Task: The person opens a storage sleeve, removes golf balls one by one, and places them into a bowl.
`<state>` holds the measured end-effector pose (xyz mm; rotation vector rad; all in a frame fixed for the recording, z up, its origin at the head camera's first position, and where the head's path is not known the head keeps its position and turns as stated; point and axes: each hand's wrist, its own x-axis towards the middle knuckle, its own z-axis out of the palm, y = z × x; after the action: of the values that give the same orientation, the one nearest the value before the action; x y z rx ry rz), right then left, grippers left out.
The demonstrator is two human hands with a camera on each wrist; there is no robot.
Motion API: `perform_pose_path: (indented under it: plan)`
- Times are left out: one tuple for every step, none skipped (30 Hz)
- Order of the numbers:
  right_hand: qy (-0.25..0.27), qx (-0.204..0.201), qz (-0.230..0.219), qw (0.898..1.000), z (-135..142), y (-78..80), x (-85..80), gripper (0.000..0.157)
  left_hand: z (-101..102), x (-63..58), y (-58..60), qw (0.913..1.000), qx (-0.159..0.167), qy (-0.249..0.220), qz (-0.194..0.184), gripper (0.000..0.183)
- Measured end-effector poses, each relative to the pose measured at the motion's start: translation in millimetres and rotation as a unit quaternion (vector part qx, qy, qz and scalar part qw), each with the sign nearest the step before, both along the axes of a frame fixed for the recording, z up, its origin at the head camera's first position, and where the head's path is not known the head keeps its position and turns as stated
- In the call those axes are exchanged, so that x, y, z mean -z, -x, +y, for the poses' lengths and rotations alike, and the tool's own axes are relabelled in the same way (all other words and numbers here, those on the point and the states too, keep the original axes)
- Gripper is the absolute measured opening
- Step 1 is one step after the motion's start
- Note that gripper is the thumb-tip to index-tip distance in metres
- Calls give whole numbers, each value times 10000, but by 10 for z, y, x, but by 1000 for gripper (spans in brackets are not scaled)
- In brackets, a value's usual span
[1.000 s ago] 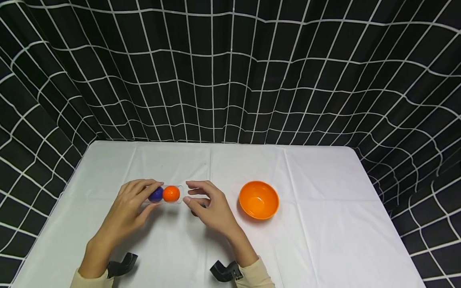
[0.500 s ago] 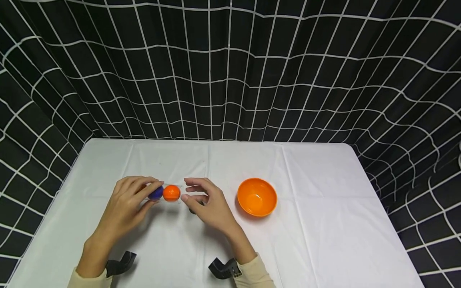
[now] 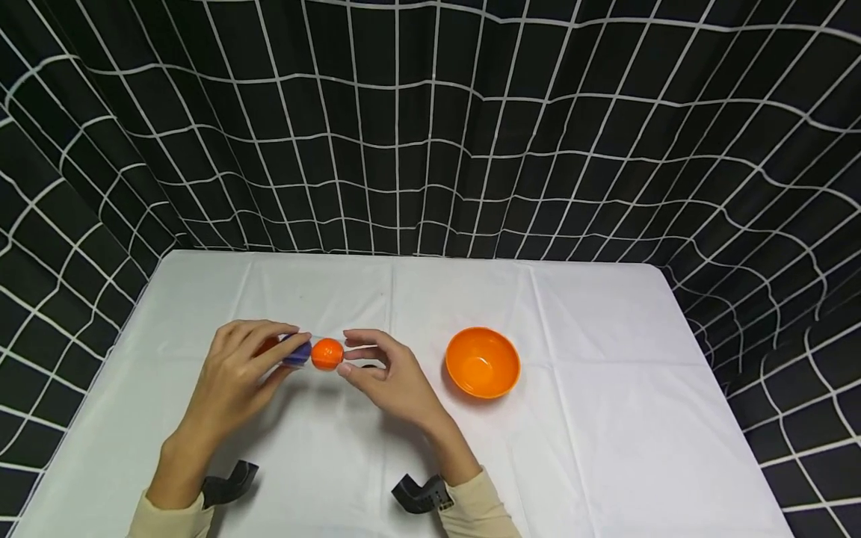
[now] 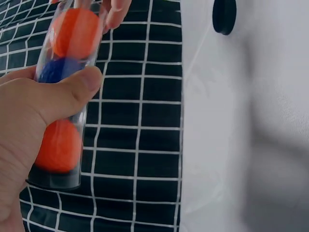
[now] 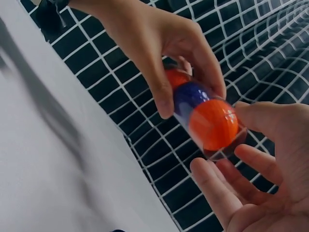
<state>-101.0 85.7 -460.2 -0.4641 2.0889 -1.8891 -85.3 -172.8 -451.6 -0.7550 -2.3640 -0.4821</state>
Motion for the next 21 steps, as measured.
perform_pose_path:
  plan:
    - [-6, 12, 4, 10000, -5, -4, 1, 47, 4, 2, 1, 10000, 14, -15, 25, 53]
    - [-27, 24, 1, 10000, -10, -8, 2, 46, 5, 8, 2, 10000, 16, -21, 30, 53]
    - [-34, 35, -4, 10000, -13, -9, 5, 46, 7, 12, 2, 10000, 15, -34, 26, 52]
    - [-68, 57, 29, 10000, -16, -11, 6, 46, 8, 15, 3, 10000, 19, -40, 20, 52]
    - [-122, 96, 59, 9999, -16, -11, 9, 46, 9, 21, 8, 10000, 15, -42, 14, 51]
    - [-191, 154, 103, 9996, -15, -9, 10, 46, 10, 25, 13, 10000, 18, -46, 4, 50]
    - [-246, 204, 133, 9994, -16, -7, 9, 45, 8, 25, 17, 10000, 18, -52, 8, 49]
    - [-297, 254, 156, 9991, -17, -2, 10, 44, 6, 27, 20, 10000, 9, -51, -16, 46]
    - [-366, 322, 198, 9986, -16, 1, 10, 44, 5, 27, 24, 10000, 6, -59, -14, 45]
    - [-422, 392, 231, 9981, -14, 4, 10, 44, 3, 26, 27, 10000, 1, -61, -14, 43]
    - [-478, 465, 263, 9974, -10, 8, 14, 43, 1, 27, 28, 10000, -8, -68, -24, 42]
    - [-468, 512, 232, 9973, -7, 9, 10, 42, -1, 26, 27, 10000, -13, -79, -39, 41]
    - [-426, 547, 183, 9974, -1, 10, 9, 42, -2, 24, 26, 9999, -19, -89, -56, 41]
    - [-377, 585, 131, 9975, 5, 9, 7, 42, -5, 27, 27, 9999, -19, -103, -72, 41]
    - [-314, 600, 77, 9977, 14, 8, 4, 42, -6, 29, 28, 9999, -18, -116, -92, 43]
    - [-239, 607, 11, 9979, 23, 6, -2, 42, -8, 32, 27, 9998, -13, -130, -123, 43]
    - [-162, 598, -49, 9981, 32, 4, -10, 42, -8, 35, 29, 9998, -1, -148, -132, 45]
    - [-66, 573, -125, 9983, 42, 1, -20, 42, -8, 40, 32, 9998, 9, -166, -139, 47]
    - [-32, 570, -113, 9983, 52, 0, -27, 42, -9, 46, 33, 9997, 17, -188, -147, 49]
    - [-12, 561, -68, 9984, 62, 0, -34, 41, -9, 52, 34, 9996, 26, -219, -157, 50]
    - [37, 544, 11, 9985, 73, 3, -39, 42, -8, 57, 35, 9995, 28, -251, -177, 51]
